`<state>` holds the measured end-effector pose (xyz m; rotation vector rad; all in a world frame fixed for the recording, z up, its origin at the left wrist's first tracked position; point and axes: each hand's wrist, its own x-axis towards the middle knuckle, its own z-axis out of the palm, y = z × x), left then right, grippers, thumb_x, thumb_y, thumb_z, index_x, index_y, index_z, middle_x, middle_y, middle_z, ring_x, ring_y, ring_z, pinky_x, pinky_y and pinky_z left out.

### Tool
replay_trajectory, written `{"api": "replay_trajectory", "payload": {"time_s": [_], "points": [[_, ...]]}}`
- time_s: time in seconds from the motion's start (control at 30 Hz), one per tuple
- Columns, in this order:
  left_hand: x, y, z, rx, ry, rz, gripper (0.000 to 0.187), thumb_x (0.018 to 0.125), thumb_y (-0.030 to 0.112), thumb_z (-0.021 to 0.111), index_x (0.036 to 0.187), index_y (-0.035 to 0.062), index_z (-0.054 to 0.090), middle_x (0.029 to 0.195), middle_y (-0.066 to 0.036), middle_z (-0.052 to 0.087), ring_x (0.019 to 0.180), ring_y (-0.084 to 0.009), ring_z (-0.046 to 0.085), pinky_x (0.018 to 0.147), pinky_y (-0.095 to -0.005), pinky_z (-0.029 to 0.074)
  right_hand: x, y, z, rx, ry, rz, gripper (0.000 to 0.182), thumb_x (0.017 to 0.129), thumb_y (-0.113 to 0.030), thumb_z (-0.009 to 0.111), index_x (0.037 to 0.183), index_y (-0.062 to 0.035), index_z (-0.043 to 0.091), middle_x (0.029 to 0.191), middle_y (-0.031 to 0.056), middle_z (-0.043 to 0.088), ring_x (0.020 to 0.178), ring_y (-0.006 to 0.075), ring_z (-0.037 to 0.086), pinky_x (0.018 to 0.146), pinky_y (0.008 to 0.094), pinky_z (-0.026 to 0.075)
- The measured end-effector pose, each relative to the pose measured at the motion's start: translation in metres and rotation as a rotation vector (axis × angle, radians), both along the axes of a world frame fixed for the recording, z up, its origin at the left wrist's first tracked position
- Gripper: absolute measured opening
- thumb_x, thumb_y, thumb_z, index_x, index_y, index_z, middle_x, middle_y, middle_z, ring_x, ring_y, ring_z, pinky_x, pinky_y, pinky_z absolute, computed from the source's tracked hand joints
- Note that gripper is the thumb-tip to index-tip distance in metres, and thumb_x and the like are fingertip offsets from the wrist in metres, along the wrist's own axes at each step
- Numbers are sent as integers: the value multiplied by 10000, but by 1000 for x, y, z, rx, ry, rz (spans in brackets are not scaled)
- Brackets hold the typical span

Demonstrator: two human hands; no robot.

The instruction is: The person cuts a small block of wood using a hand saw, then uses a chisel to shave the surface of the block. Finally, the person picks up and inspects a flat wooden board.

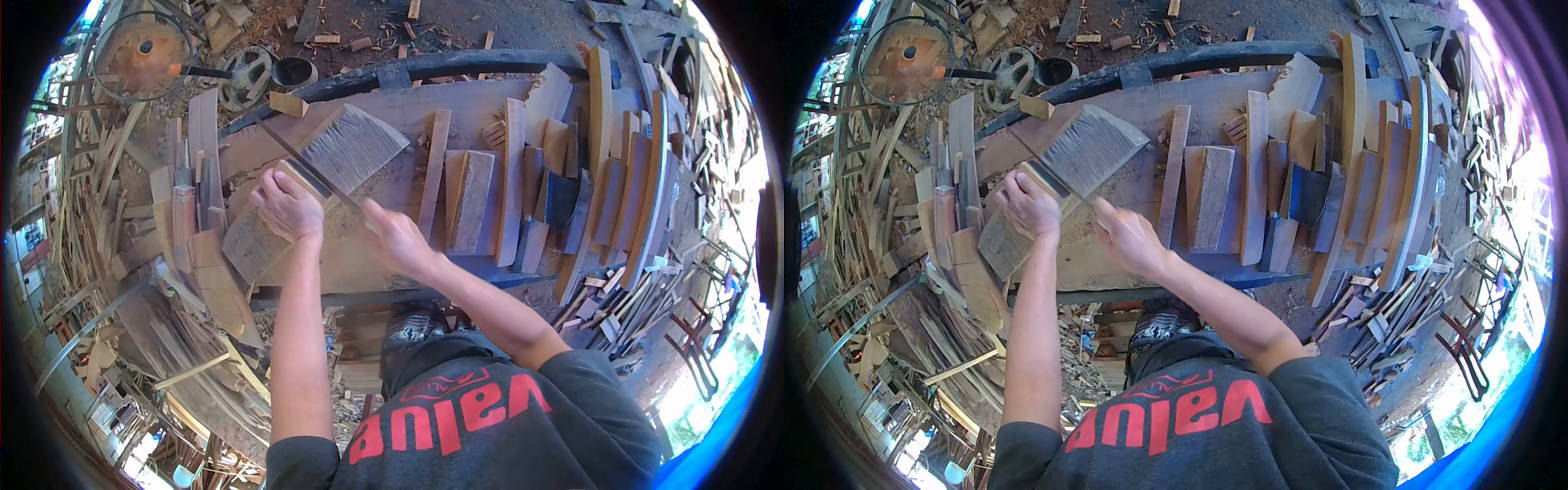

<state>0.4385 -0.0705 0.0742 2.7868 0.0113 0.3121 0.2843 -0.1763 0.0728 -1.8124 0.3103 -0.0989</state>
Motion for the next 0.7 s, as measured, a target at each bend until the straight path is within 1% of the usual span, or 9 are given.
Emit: {"api": "replay_trajectory", "payload": {"time_s": [0.1,0.2,0.27,0.33,0.5,0.57,0.6,0.67,0.7], "points": [[4,-3,4,-17,-14,4,378,998,377,410,1158,98,608,1066,-165,531,1012,-359,546,871,-462,420,17,-4,3,22,30,27,212,897,-97,590,991,-46,407,727,264,580,738,501,566,632,555,445],[4,0,-1,-12,11,1,387,996,380,408,1163,95,611,1060,-160,529,1012,-355,547,874,-460,419,-10,-9,15,11,4,2,222,896,-96,601,978,-43,402,753,257,588,755,502,569,626,553,442],[3,0,-1,-10,-23,-6,386,993,377,411,1167,96,611,1069,-157,534,1009,-352,552,865,-461,423,-25,-12,21,-19,85,22,238,893,-94,617,976,-44,399,779,258,592,777,505,572,623,545,440],[1,-1,2,-8,-15,5,382,992,375,415,1169,98,611,1071,-158,536,1004,-354,555,860,-463,426,-27,-7,19,-5,86,32,244,892,-94,622,977,-45,398,789,258,593,785,505,573,626,543,440],[4,0,0,-4,-27,-8,375,990,371,422,1169,102,611,1074,-163,535,989,-362,562,850,-469,434,-15,-8,18,21,104,60,250,890,-87,624,993,-44,400,788,264,593,794,508,571,640,546,439],[3,0,1,-13,1,-4,376,991,374,419,1171,104,608,1077,-165,534,989,-365,561,855,-470,435,8,-8,8,79,17,48,246,890,-77,613,1017,-41,406,785,272,594,808,514,567,650,549,438],[1,-1,2,-9,3,1,376,991,374,419,1171,104,608,1077,-165,534,989,-365,561,855,-470,435,12,-8,6,84,19,53,246,890,-77,613,1017,-41,406,785,272,594,808,514,567,650,549,438],[1,-5,5,11,28,56,382,995,381,406,1175,107,602,1078,-164,531,996,-363,555,861,-468,432,20,-8,6,58,-17,35,243,879,-47,624,1017,-17,426,751,271,574,758,521,543,603,491,442],[3,-3,4,11,25,57,382,995,381,406,1175,107,602,1078,-164,531,996,-363,555,861,-468,432,16,-9,9,57,-20,36,243,879,-47,624,1017,-17,426,751,271,574,758,521,543,603,491,442]]}}
